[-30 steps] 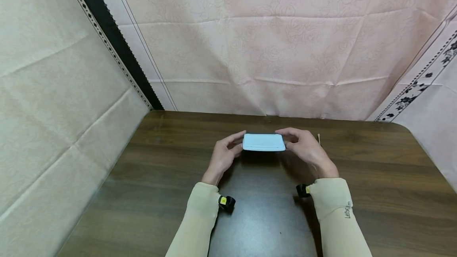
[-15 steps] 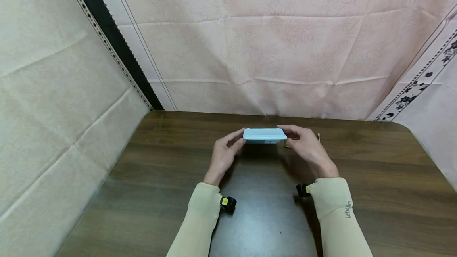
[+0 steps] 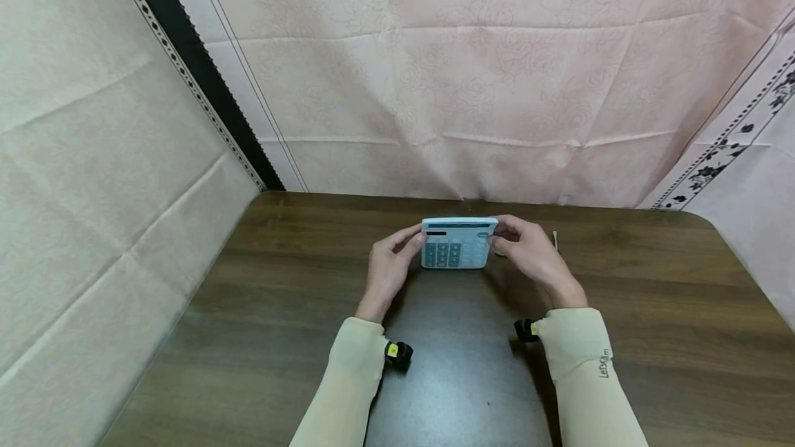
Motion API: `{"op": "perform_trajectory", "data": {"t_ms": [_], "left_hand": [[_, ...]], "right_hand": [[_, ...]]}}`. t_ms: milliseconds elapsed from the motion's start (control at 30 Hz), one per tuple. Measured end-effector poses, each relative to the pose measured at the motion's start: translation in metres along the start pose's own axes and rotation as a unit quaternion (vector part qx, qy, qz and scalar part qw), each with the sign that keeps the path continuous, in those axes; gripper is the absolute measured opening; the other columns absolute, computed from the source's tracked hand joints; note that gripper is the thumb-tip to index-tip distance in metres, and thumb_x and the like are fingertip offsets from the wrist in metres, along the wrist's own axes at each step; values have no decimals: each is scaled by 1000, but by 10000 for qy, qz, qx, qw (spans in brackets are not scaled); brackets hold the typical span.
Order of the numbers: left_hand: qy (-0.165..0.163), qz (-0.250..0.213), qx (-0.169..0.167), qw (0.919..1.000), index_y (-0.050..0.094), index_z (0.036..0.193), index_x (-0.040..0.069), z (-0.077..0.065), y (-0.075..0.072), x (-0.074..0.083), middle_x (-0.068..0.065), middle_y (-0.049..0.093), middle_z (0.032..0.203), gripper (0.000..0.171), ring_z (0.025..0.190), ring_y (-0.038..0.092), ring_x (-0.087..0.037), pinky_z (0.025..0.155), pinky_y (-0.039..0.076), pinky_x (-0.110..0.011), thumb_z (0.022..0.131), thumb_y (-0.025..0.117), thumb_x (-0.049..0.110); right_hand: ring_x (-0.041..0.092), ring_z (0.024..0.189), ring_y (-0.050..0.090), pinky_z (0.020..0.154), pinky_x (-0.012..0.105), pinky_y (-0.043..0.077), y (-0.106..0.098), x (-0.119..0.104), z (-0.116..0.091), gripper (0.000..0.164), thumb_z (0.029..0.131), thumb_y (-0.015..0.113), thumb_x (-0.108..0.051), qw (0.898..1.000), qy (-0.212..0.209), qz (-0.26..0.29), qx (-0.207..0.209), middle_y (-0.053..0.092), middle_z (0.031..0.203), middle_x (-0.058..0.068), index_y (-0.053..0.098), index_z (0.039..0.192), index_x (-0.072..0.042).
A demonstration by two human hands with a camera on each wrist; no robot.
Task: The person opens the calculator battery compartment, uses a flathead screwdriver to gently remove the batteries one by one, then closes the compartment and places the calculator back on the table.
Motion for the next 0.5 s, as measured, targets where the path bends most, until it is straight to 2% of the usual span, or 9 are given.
{"op": "perform_trajectory", "data": {"t_ms": [167,367,500], "left_hand": [[-44,6,106,9999,79,130,26,1,1,-3,7,76,118,29,107,67,-16,93,54,-41,103,73,36],[-138,-212,39,9997,77,133,21,1,3,-7,-1,75,118,30,104,70,-28,88,62,-43,105,71,27],[-196,-264,-6,9995,75,136,19,1,5,-10,-4,74,121,30,103,71,-28,85,63,-43,107,68,18]], "right_hand": [[35,118,65,99,45,57,5,4,0,41,108,59,-6,9981,271,545,-85,63,131,25,53,148,4],[35,115,66,98,48,58,7,8,1,42,109,59,-8,9971,464,592,-70,61,134,25,50,149,4],[36,112,66,95,49,60,10,11,3,41,109,59,-6,9970,521,565,-69,61,133,26,48,147,5]]}}
Point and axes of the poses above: each hand's wrist, its own z-axis towards the middle knuckle, its own y-axis out of the palm, x = y × z, the point moved 10 cm from there along z, towards the middle knuckle
